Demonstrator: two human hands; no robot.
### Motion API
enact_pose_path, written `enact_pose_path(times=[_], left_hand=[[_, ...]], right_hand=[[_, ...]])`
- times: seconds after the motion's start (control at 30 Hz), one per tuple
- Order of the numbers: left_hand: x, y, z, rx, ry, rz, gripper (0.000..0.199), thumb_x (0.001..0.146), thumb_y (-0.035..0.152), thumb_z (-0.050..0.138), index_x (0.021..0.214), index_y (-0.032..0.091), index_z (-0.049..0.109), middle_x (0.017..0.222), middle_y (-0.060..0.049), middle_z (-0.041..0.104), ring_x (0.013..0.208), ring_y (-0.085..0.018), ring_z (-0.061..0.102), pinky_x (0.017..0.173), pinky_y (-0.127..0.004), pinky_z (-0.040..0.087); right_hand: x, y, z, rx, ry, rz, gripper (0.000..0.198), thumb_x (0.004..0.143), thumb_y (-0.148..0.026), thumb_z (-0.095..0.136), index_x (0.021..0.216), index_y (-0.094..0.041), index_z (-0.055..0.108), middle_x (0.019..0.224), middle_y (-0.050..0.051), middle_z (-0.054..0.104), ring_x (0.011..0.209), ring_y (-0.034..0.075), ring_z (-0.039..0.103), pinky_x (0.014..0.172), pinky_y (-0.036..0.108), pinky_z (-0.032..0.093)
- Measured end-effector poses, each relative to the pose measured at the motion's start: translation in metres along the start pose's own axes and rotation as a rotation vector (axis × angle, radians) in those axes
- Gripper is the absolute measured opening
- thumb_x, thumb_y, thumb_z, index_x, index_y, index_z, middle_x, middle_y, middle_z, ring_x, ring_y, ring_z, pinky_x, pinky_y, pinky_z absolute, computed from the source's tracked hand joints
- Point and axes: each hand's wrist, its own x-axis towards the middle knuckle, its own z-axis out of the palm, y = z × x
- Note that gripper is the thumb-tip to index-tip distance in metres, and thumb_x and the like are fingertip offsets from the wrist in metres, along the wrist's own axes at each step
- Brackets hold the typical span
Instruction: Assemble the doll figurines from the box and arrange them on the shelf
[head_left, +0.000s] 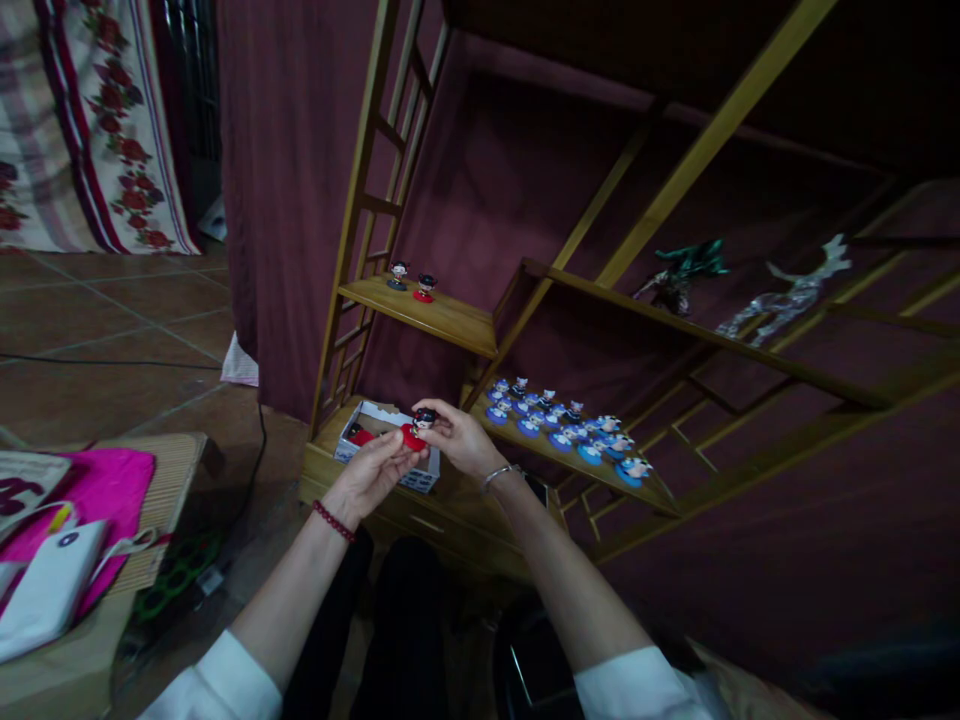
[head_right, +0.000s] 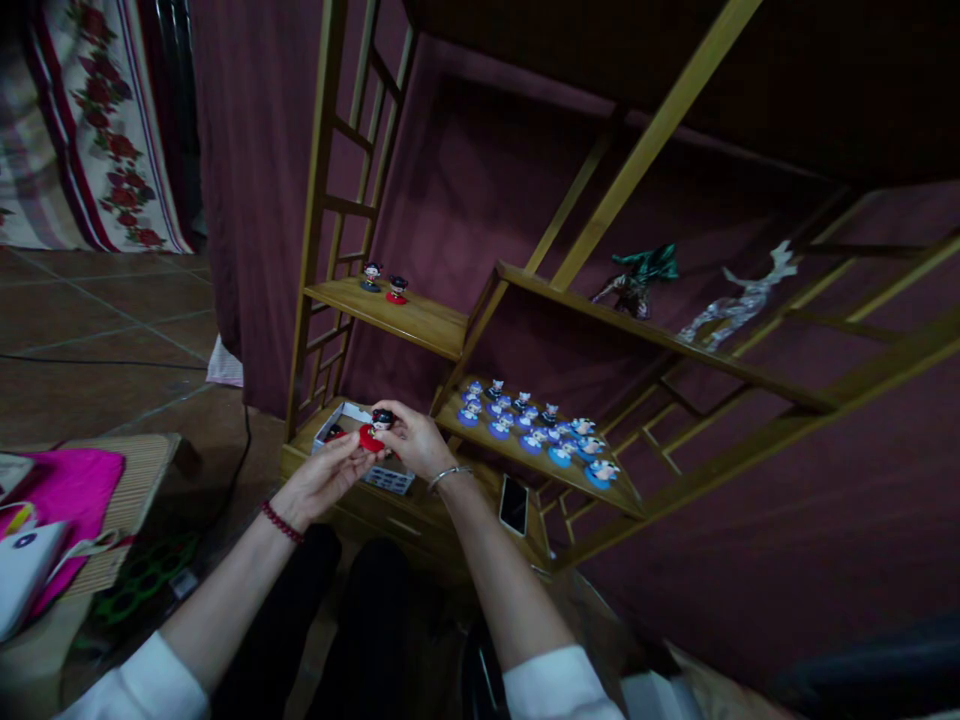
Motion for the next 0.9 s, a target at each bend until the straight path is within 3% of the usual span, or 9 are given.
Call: enact_pose_path(times=[0.27,0.5,0.9], left_hand=[[0.000,0.003,-0.002,0.004,-0.012,-0.004,0.018,0.076,0.021,0.058,0.089,0.008,0.062,0.086,-0.011,0.067,0.080,-0.015,0.063,0.074,-0.022,0.048],[0.000,0.003,0.000,-0.021,0.013,0.043,0.016,0.075,0.015,0.060,0.089,0.009,0.061,0.089,-0.009,0.065,0.080,-0.014,0.062,0.077,-0.022,0.048],[0.001,0.002,-0.005,-0.022,0.047,0.054,0.018,0.074,0.016,0.060,0.091,0.010,0.060,0.089,-0.009,0.065,0.080,-0.014,0.063,0.078,-0.024,0.048]], right_hand=[[0.004,-0.002,-0.003,-0.021,-0.044,-0.005,0.034,0.069,-0.022,0.057,0.103,-0.020,0.052,0.092,0.000,0.057,0.076,0.011,0.058,0.073,0.024,0.048],[0.006,-0.001,0.004,0.055,0.002,0.075,0.034,0.068,-0.025,0.059,0.100,-0.020,0.050,0.083,-0.002,0.057,0.060,0.008,0.057,0.058,0.020,0.050],[0.007,-0.004,0.010,0.004,0.032,0.073,0.032,0.068,-0.024,0.058,0.099,-0.021,0.050,0.079,-0.002,0.056,0.057,0.007,0.055,0.054,0.019,0.048]])
